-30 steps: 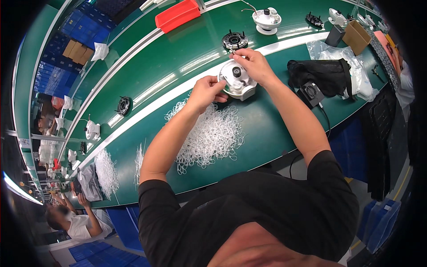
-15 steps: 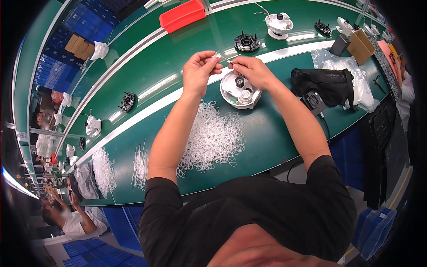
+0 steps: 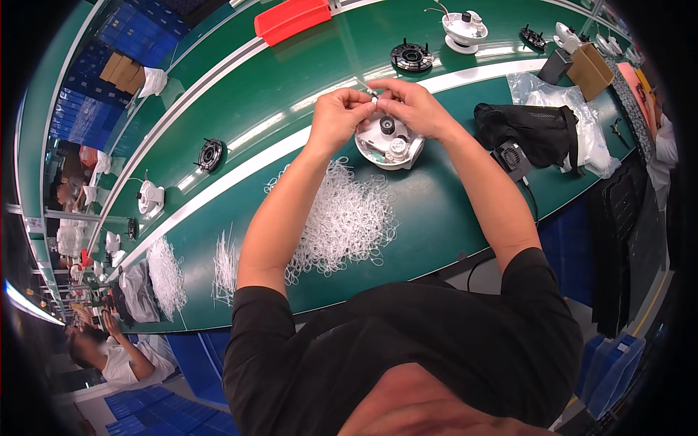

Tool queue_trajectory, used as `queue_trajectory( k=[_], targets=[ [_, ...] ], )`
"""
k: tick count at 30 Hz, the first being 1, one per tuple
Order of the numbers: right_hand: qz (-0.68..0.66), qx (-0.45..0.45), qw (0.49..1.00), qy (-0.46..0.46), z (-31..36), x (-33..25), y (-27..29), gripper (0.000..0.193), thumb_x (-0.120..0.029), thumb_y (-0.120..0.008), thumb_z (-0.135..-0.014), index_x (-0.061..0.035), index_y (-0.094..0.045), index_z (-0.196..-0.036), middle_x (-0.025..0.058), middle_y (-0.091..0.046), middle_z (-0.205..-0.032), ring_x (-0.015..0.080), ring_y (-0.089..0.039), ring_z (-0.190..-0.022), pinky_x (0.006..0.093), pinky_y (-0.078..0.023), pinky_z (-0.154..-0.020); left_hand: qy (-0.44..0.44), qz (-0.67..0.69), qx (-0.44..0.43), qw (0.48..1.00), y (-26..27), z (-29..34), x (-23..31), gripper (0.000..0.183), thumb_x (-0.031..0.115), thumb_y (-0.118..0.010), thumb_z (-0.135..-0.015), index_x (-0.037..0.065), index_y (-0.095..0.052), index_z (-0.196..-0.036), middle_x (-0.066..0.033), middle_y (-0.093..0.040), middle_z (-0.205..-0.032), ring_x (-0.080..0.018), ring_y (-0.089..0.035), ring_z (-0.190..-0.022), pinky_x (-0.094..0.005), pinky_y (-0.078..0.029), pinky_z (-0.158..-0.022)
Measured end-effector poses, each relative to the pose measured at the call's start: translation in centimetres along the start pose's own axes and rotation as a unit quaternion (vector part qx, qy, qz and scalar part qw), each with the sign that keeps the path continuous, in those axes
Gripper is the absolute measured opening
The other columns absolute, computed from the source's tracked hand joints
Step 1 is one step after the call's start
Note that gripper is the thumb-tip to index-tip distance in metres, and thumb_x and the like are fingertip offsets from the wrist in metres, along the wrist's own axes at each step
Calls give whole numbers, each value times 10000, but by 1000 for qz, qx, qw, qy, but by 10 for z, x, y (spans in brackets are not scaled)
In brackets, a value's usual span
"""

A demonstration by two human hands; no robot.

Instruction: The person sits at a green assembly table and repeatedly picks up white zip ties from a pile. They thread each zip tie through a small hole in a white circular device, pull it tight, and then place the device on the table. The process is repeated for multiple units throughout the clip.

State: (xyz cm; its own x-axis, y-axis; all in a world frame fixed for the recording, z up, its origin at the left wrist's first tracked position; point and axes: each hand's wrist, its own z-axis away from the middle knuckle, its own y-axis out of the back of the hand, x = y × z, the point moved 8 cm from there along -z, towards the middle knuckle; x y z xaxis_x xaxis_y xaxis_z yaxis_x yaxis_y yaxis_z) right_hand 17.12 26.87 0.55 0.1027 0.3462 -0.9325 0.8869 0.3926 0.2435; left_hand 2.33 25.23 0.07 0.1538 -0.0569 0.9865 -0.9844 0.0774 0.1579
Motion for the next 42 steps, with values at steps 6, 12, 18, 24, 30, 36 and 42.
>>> queue_trajectory(
  k=[6, 12, 18, 24, 30, 36, 42],
  targets=[
    [-23, -4, 999, -34, 2, -2, 1, 221, -172, -616, -949, 4, -678, -1068, 25, -652, -830, 91, -585, -778, 243, -480, -702, -68, -161, 27, 984, -3, 3, 11, 154, 111, -736, -874, -26, -680, -834, -35, -666, -679, -55, -548, -560, -243, -441, -498],
    [-219, 81, 961, -150, 3, 31, 13, 191, -211, -565, -989, -53, -670, -1011, -6, -642, -904, 80, -508, -814, 243, -445, -799, -267, -381, 22, 885, -24, 23, 31, 74, 41, -694, -811, 23, -687, -882, -113, -667, -842, -272, -658, -746, -373, -513, -678],
    [-168, 51, 972, -153, 7, 45, 23, 203, -220, -519, -1012, -63, -647, -998, -38, -585, -840, 69, -453, -744, 231, -416, -729, -245, -415, 22, 876, -28, 23, 28, 79, 24, -674, -795, 25, -674, -874, -138, -647, -894, -333, -647, -810, -407, -509, -730],
    [89, -74, 990, -79, 13, 9, 14, 173, -180, -625, -907, -54, -674, -1016, 19, -643, -825, 101, -578, -778, 279, -472, -706, -204, -343, 46, 916, -15, 20, 19, 92, 86, -719, -802, 20, -656, -816, -143, -634, -857, -356, -640, -791, -436, -503, -714],
    [237, -88, 967, 40, 6, 2, 12, 190, -182, -681, -822, -50, -681, -959, 112, -668, -789, 257, -630, -713, 372, -495, -667, -229, -351, 60, 906, -21, 21, 24, 103, 95, -720, -803, 18, -651, -806, -147, -636, -854, -360, -640, -768, -439, -505, -701],
    [304, -158, 938, -43, 4, -3, 16, 200, -191, -679, -821, -38, -670, -950, 135, -660, -887, 263, -622, -767, 362, -492, -708, -215, -366, 75, 903, -19, 17, 24, 118, 108, -705, -819, 5, -647, -830, -161, -633, -847, -369, -639, -761, -444, -505, -699],
    [125, -32, 992, -10, 4, 31, 79, 301, -331, -670, -888, -51, -683, -997, 79, -665, -903, 188, -600, -793, 319, -482, -727, -173, -351, 67, 918, -44, -13, 7, 227, 205, -700, -881, -15, -666, -929, -132, -669, -885, -233, -648, -721, -362, -511, -634]
  ],
)
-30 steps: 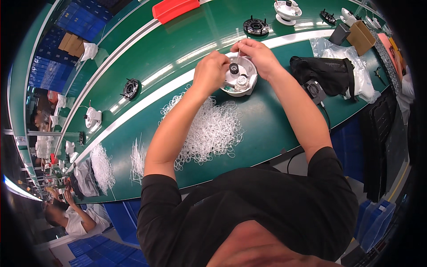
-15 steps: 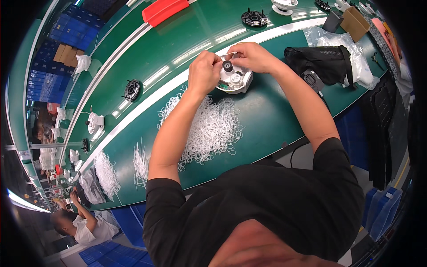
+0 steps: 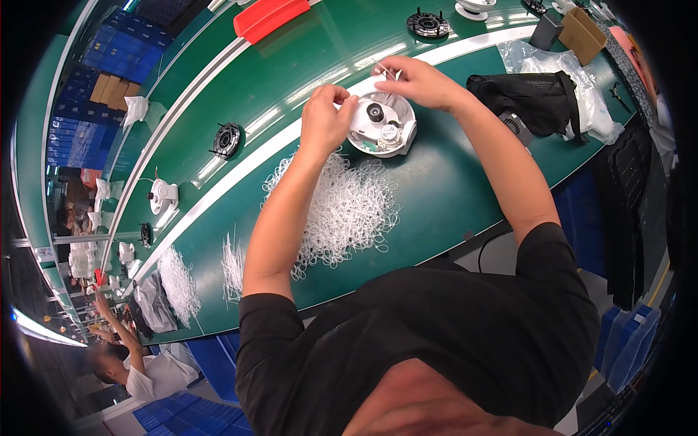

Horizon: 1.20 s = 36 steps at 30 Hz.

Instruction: The person sits at a green assembly table and repeatedly picks up white zip ties from a pile. They thread each zip tie through a small hole in a white circular device, pull it tight, and then place the device on the table. The process is repeated for multiple units throughout the clip.

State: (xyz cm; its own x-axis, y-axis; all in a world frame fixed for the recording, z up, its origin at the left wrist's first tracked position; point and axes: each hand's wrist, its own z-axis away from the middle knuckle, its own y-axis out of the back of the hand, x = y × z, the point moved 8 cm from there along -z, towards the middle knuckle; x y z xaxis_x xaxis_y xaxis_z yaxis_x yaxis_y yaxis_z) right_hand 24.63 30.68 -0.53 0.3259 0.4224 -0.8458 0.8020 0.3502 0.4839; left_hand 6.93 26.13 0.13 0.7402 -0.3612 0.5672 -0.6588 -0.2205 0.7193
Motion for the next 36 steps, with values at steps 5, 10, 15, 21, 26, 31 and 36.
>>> queue_trajectory(
  k=[5, 10, 15, 21, 26, 31, 36],
  targets=[
    [-247, 214, 939, -108, 13, 77, 68, 413, -412, -590, -956, -35, -650, -1113, 62, -638, -1006, 127, -555, -838, 283, -465, -808, 235, 213, -222, 922, -54, 2, 0, 369, 290, -599, -976, -70, -618, -1059, -113, -677, -923, -172, -661, -733, -294, -564, -567],
    [-125, 282, 944, -116, 31, 79, 59, 353, -337, -598, -964, -9, -646, -1086, 59, -667, -844, 137, -612, -752, 306, -495, -708, 294, 347, -179, 872, -33, -27, -5, 309, 215, -533, -1001, -82, -602, -1052, -151, -680, -929, -214, -692, -750, -314, -607, -629],
    [-45, 239, 966, -86, 27, 83, 76, 311, -310, -610, -954, -16, -658, -1040, 94, -692, -850, 186, -644, -775, 314, -499, -726, 337, 452, 30, 825, -60, -105, -43, 316, 149, -467, -1017, -153, -521, -1094, -255, -638, -1048, -359, -686, -913, -381, -628, -774],
    [-76, 249, 961, -94, 35, 80, 85, 263, -258, -626, -942, -1, -669, -978, 67, -668, -772, 128, -589, -683, 288, -480, -652, 361, 494, 109, 783, -71, -143, -83, 413, 173, -543, -994, -175, -449, -1195, -277, -602, -1068, -368, -680, -894, -409, -632, -710],
    [-42, 257, 963, -74, 27, 120, 78, 281, -284, -629, -935, -9, -674, -964, 62, -658, -738, 135, -579, -660, 296, -471, -638, 275, 327, -62, 902, -86, -109, -51, 374, 270, -689, -916, -67, -578, -1033, -116, -633, -909, -184, -641, -724, -297, -526, -553],
    [-48, 232, 968, -85, 19, 138, 94, 295, -325, -644, -931, -36, -681, -973, 22, -630, -703, 110, -548, -632, 288, -459, -619, 100, 74, -307, 943, -100, -36, 33, 191, 129, -774, -794, 4, -667, -891, -64, -688, -781, -147, -645, -731, -297, -517, -670],
    [3, 230, 969, -86, 23, 136, 96, 229, -208, -653, -890, 16, -644, -933, 148, -652, -730, 210, -617, -659, 354, -488, -632, 92, -47, -354, 930, -118, 2, 47, 200, 72, -748, -795, -9, -652, -950, -90, -689, -789, -174, -657, -729, -316, -521, -686]
  ],
)
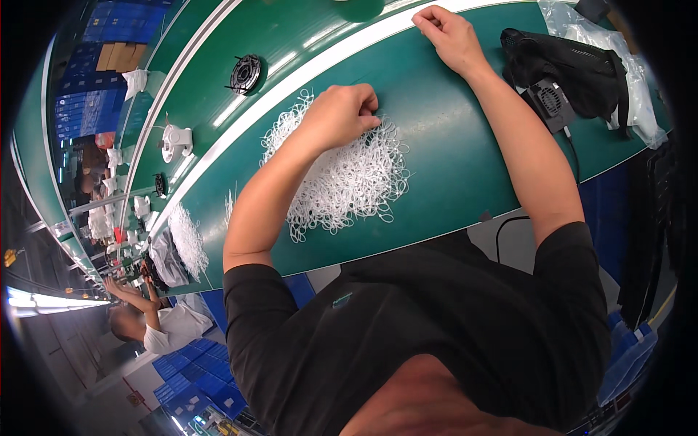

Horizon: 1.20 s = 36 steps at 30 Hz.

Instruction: The person sits at a green assembly table and repeatedly picks up white zip ties from a pile. They thread each zip tie through a small hole in a white circular device, pull it tight, and then place the device on the table. The process is repeated for multiple units throughout the clip.

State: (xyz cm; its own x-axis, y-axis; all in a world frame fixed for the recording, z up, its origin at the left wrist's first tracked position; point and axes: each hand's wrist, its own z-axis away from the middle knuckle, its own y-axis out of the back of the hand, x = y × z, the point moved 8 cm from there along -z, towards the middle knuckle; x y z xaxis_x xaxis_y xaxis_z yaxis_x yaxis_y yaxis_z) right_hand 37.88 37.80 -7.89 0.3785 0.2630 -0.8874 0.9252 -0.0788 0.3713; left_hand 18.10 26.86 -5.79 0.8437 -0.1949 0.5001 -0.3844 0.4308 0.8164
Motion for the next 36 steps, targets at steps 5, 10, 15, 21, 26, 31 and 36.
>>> queue_trajectory(
  k=[5, 10, 15, 21, 26, 31, 36],
  targets=[
    [-21, -2, 1000, 10, 3, 1, 7, 228, -199, -647, -892, 27, -648, -914, 149, -680, -774, 192, -633, -685, 335, -495, -646, 16, 5, -1, 1000, -12, -3, 8, 217, 53, -720, -792, -17, -648, -984, -101, -692, -801, -189, -665, -744, -332, -521, -687],
    [-47, -19, 999, 9, 7, 10, 11, 226, -199, -649, -891, 22, -655, -938, 147, -693, -800, 192, -644, -705, 335, -504, -661, 23, 4, 6, 1000, -23, 0, 17, 219, 63, -697, -820, -17, -655, -1019, -101, -692, -813, -190, -658, -739, -329, -518, -691],
    [-42, -21, 999, 27, 7, 9, 19, 223, -199, -652, -889, 17, -656, -944, 148, -698, -816, 204, -655, -715, 338, -510, -670, 33, 27, 51, 998, -18, 1, 23, 169, 132, -690, -833, 10, -680, -949, -148, -705, -830, -302, -685, -776, -385, -528, -726],
    [-48, -20, 998, 25, 9, 16, 31, 221, -199, -651, -890, 16, -656, -943, 147, -697, -811, 208, -655, -714, 341, -510, -668, 66, 16, 21, 997, -27, -5, 45, 212, 190, -736, -827, 4, -695, -920, -136, -696, -774, -247, -667, -705, -348, -521, -671],
    [-62, -24, 997, 39, 9, 18, 29, 218, -195, -655, -891, 18, -654, -939, 150, -697, -809, 207, -656, -714, 336, -506, -662, 64, 145, 16, 987, -35, -12, 31, 206, 177, -778, -816, 3, -692, -882, -55, -677, -742, -140, -620, -684, -296, -494, -636],
    [-25, -29, 999, 35, 11, 6, 7, 233, -229, -650, -909, -2, -664, -965, 99, -685, -811, 166, -623, -717, 304, -487, -662, 25, 469, 46, 881, -6, 7, -8, 117, 125, -751, -862, 37, -677, -884, -43, -685, -868, -99, -595, -783, -248, -470, -736],
    [-39, -67, 996, 32, 20, -11, -28, 248, -263, -639, -931, -27, -669, -1002, 51, -679, -848, 123, -597, -774, 274, -479, -726, -49, 558, 101, 822, 30, 67, -44, 106, 158, -656, -949, 65, -614, -919, -74, -685, -900, -111, -603, -783, -271, -484, -737]
  ],
)
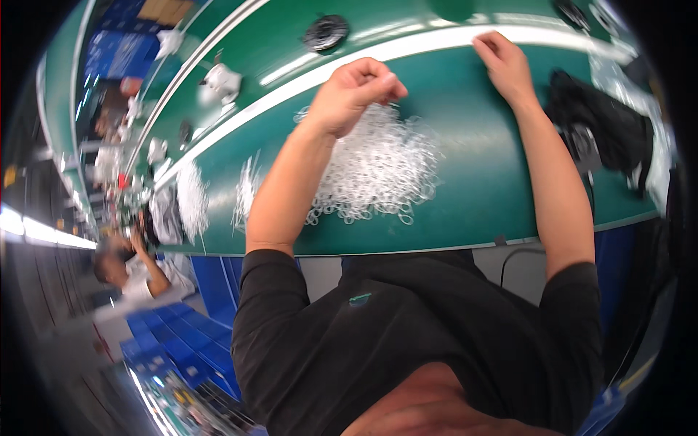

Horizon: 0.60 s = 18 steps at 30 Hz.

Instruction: The person sits at a green assembly table and repeatedly picks up white zip ties from a pile. They thread each zip tie through a small hole in a white circular device, pull it tight, and then place the device on the table. The process is repeated for multiple units throughout the clip.

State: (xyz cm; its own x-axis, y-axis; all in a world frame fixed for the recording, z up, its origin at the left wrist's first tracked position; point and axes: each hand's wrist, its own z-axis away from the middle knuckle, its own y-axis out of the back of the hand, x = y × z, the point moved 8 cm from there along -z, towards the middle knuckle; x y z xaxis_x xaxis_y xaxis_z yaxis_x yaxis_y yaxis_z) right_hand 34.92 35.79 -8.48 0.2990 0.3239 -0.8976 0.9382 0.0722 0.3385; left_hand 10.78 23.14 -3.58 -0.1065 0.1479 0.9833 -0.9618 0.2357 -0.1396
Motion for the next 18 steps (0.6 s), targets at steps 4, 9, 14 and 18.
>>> queue_trajectory(
  k=[4, 9, 14, 18],
  targets=[
    [-19, -1, 1000, 1, 6, -22, -13, 204, -204, -640, -947, -7, -662, -997, 9, -657, -847, 82, -572, -791, 237, -459, -745, -39, 8, 104, 994, 71, 45, 30, 128, 165, -678, -937, 50, -622, -933, -57, -677, -846, -107, -603, -709, -232, -483, -608],
    [-3, -7, 1000, -10, 11, -38, -26, 201, -205, -638, -958, -10, -666, -996, -18, -634, -850, 64, -546, -777, 220, -448, -738, -106, 17, 387, 916, 222, 113, 44, 240, 167, -689, -925, -25, -642, -1062, -110, -701, -955, -129, -637, -756, -279, -541, -658],
    [0, 12, 1000, -11, 16, -51, -30, 203, -216, -636, -962, -19, -675, -995, -37, -617, -822, 49, -516, -728, 209, -432, -683, -82, 124, 599, 787, 377, 176, 26, 568, 317, -605, -977, -136, -421, -1266, -258, -577, -1125, -335, -673, -860, -397, -607, -627],
    [14, 22, 1000, -11, 18, -67, -51, 238, -237, -644, -960, -13, -694, -1023, -35, -616, -806, 44, -507, -706, 206, -419, -648, -66, 186, 634, 747, 449, 184, 12, 568, 292, -569, -992, -164, -391, -1280, -288, -547, -1138, -384, -666, -878, -403, -631, -670]
  ],
)
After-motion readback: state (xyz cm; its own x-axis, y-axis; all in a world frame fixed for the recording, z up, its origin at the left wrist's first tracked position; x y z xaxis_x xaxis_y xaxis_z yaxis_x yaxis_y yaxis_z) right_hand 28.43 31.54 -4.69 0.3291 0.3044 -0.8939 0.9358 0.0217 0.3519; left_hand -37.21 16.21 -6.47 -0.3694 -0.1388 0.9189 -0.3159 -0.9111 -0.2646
